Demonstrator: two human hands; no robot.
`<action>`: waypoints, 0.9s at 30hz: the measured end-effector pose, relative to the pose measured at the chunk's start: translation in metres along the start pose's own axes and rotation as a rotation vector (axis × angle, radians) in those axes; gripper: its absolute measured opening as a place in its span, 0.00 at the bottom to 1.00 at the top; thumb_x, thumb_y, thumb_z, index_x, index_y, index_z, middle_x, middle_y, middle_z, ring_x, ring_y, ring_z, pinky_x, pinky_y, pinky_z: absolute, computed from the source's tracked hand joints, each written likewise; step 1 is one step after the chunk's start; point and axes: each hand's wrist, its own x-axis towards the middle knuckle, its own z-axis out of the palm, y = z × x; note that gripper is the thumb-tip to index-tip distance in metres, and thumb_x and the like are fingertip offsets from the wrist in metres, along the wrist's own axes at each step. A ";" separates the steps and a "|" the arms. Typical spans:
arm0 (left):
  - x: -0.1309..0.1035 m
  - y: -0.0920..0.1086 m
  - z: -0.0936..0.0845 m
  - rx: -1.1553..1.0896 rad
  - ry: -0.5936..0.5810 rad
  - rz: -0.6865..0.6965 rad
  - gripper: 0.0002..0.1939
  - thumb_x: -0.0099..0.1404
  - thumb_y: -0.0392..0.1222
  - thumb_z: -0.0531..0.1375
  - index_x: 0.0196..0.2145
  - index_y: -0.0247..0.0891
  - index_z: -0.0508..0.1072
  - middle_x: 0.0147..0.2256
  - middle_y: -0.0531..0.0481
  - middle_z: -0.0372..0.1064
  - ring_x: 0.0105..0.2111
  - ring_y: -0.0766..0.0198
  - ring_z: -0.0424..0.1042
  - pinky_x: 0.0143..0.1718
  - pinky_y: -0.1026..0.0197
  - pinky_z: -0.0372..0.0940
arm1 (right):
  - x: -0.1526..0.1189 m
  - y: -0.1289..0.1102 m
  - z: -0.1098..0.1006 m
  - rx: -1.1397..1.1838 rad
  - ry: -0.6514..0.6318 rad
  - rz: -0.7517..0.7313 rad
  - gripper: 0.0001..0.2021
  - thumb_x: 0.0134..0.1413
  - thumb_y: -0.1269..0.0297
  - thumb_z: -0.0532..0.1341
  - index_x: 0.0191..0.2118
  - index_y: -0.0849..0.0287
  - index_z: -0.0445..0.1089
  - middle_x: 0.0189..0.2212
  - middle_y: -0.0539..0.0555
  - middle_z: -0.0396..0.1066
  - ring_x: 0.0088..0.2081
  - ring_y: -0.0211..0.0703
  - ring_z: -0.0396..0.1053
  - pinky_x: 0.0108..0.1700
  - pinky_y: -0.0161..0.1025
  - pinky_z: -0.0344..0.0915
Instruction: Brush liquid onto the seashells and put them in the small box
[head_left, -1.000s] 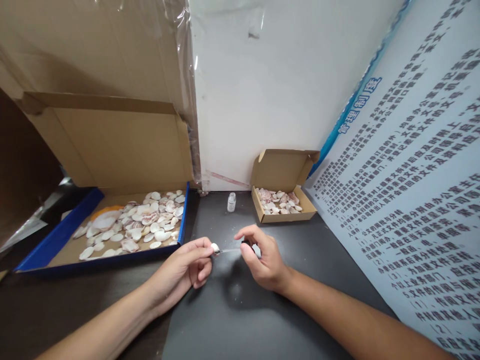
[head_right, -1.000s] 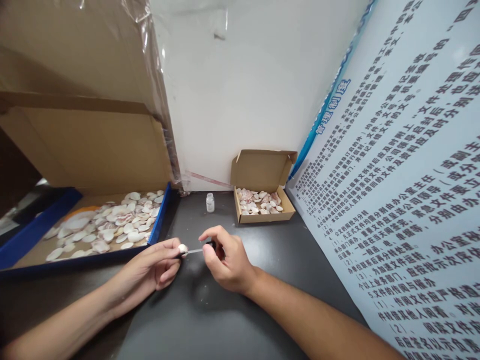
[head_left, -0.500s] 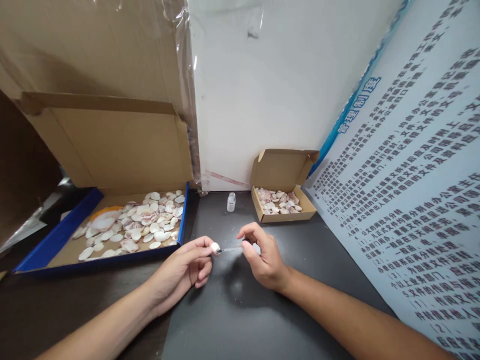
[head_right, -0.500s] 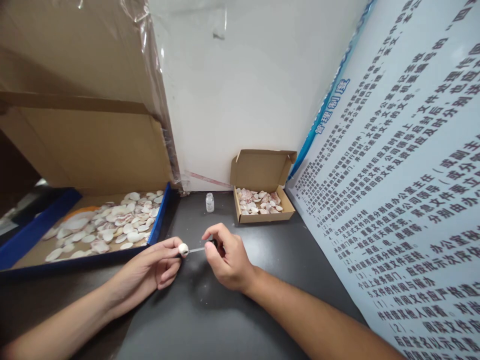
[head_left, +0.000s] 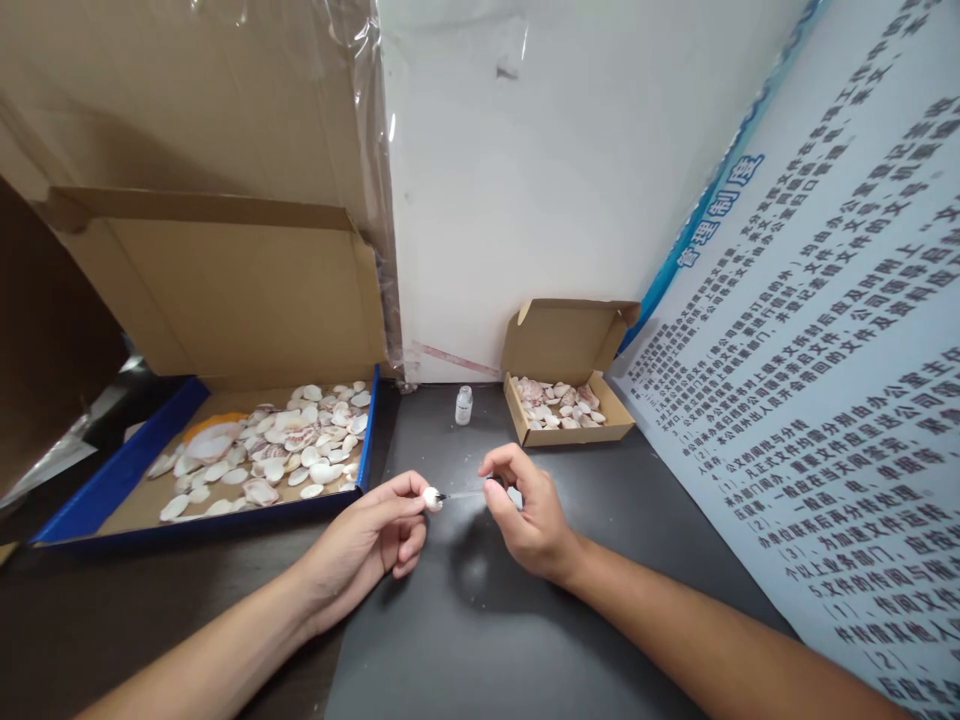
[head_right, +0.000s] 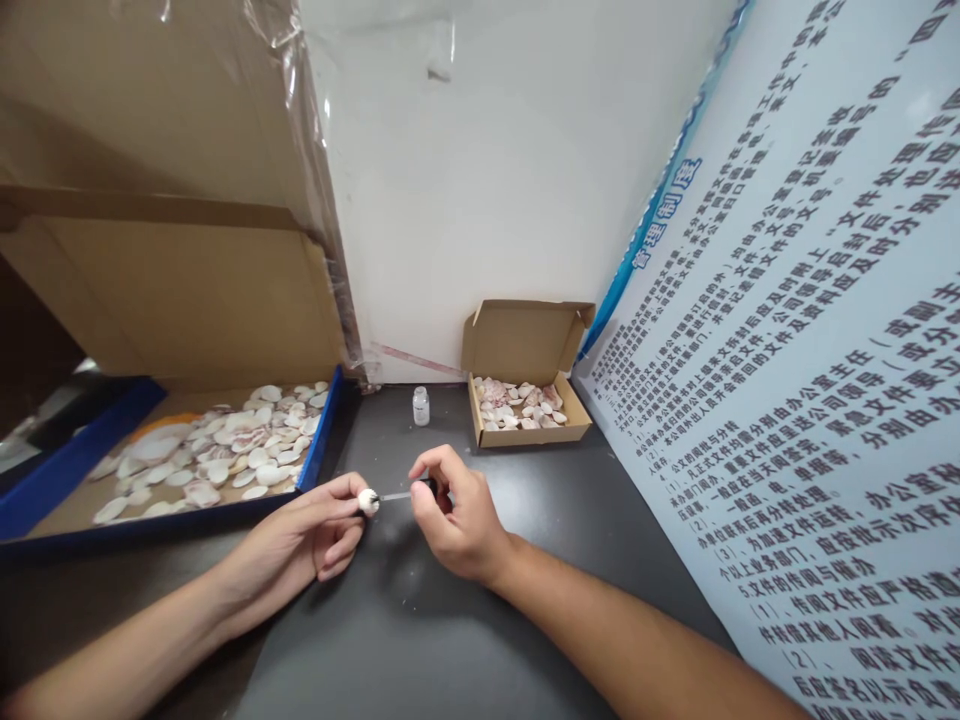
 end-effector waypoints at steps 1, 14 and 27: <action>0.000 0.000 0.000 0.004 -0.001 0.001 0.05 0.63 0.41 0.58 0.32 0.38 0.65 0.17 0.58 0.54 0.17 0.71 0.50 0.18 0.69 0.49 | 0.000 0.000 0.000 0.015 -0.008 -0.014 0.03 0.57 0.68 0.54 0.37 0.57 0.61 0.19 0.42 0.51 0.20 0.33 0.52 0.23 0.31 0.52; -0.003 0.001 0.004 0.071 -0.005 -0.021 0.07 0.63 0.43 0.58 0.34 0.36 0.65 0.20 0.56 0.56 0.19 0.71 0.53 0.18 0.70 0.54 | 0.000 0.000 -0.001 0.001 -0.012 -0.005 0.03 0.55 0.69 0.56 0.36 0.57 0.60 0.18 0.41 0.47 0.18 0.32 0.48 0.21 0.31 0.47; -0.004 0.002 0.004 0.075 -0.042 -0.009 0.05 0.64 0.40 0.56 0.32 0.37 0.62 0.22 0.57 0.53 0.20 0.71 0.51 0.19 0.69 0.53 | 0.000 0.001 -0.001 0.063 -0.010 -0.025 0.02 0.57 0.69 0.54 0.36 0.57 0.60 0.20 0.42 0.52 0.20 0.33 0.51 0.24 0.31 0.51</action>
